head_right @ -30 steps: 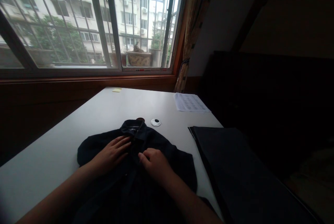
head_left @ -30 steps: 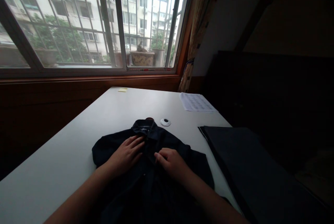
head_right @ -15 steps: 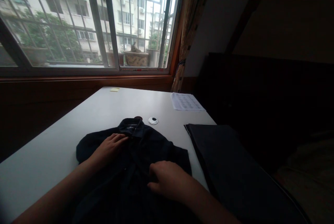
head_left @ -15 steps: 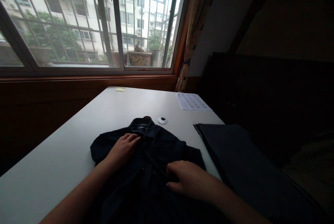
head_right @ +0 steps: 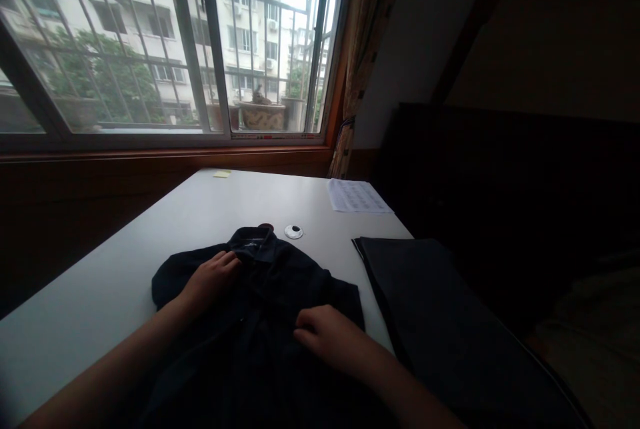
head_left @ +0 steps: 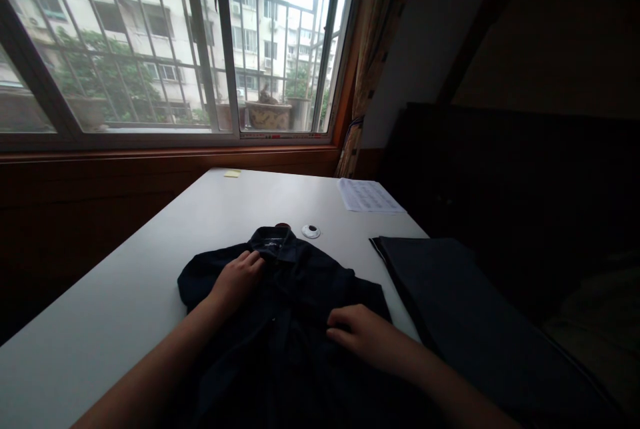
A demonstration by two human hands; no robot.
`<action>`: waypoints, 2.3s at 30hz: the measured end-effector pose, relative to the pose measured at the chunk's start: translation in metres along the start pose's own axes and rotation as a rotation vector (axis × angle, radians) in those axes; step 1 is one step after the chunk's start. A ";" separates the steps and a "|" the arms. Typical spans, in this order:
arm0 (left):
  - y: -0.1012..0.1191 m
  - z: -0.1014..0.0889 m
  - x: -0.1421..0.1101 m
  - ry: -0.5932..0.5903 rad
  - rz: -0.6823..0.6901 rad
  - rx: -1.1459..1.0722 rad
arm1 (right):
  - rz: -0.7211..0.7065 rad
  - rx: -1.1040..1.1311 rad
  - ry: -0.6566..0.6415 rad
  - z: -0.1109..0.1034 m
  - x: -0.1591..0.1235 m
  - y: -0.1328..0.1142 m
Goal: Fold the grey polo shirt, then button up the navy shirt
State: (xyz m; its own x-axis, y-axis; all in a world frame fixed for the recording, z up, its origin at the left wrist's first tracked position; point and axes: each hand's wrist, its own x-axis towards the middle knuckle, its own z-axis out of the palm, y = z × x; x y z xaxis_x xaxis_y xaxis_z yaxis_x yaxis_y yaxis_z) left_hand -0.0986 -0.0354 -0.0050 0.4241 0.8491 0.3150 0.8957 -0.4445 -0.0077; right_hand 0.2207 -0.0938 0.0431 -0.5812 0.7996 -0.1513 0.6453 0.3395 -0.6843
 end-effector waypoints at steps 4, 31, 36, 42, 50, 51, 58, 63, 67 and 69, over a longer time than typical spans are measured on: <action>-0.001 -0.004 0.003 -0.034 0.025 0.020 | 0.032 0.074 0.025 -0.004 0.004 0.007; -0.041 -0.050 0.070 -0.016 -0.148 0.075 | -0.023 0.182 0.311 -0.025 0.054 -0.003; -0.010 -0.056 0.054 -0.044 -0.091 -0.059 | -0.019 0.082 0.265 -0.016 0.061 0.004; 0.035 -0.058 0.013 -0.223 0.069 -0.286 | -0.036 -0.001 0.286 -0.014 0.074 -0.007; 0.032 -0.045 -0.012 -0.286 -0.019 -0.493 | -0.012 -0.035 0.267 0.011 0.099 -0.025; 0.031 -0.042 -0.015 -0.271 -0.028 -0.513 | -0.006 -0.007 0.277 0.015 0.101 -0.024; 0.023 -0.024 -0.032 -0.139 -0.105 -0.677 | -0.022 0.195 0.330 0.034 0.099 -0.010; 0.019 -0.026 -0.027 -0.104 -0.172 -0.841 | -0.020 0.266 0.394 0.038 0.100 -0.006; 0.021 -0.037 -0.016 -0.071 -0.236 -0.982 | 0.015 0.360 0.415 0.039 0.102 -0.002; 0.025 -0.040 -0.012 -0.043 -0.258 -1.030 | 0.020 0.405 0.425 0.039 0.102 -0.001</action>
State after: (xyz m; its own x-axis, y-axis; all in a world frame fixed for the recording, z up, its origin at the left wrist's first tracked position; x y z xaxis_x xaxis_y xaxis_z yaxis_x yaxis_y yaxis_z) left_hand -0.0864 -0.0682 0.0292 0.2602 0.9524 0.1586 0.4223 -0.2599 0.8684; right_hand 0.1414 -0.0316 0.0005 -0.2671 0.9607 0.0757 0.3648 0.1735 -0.9148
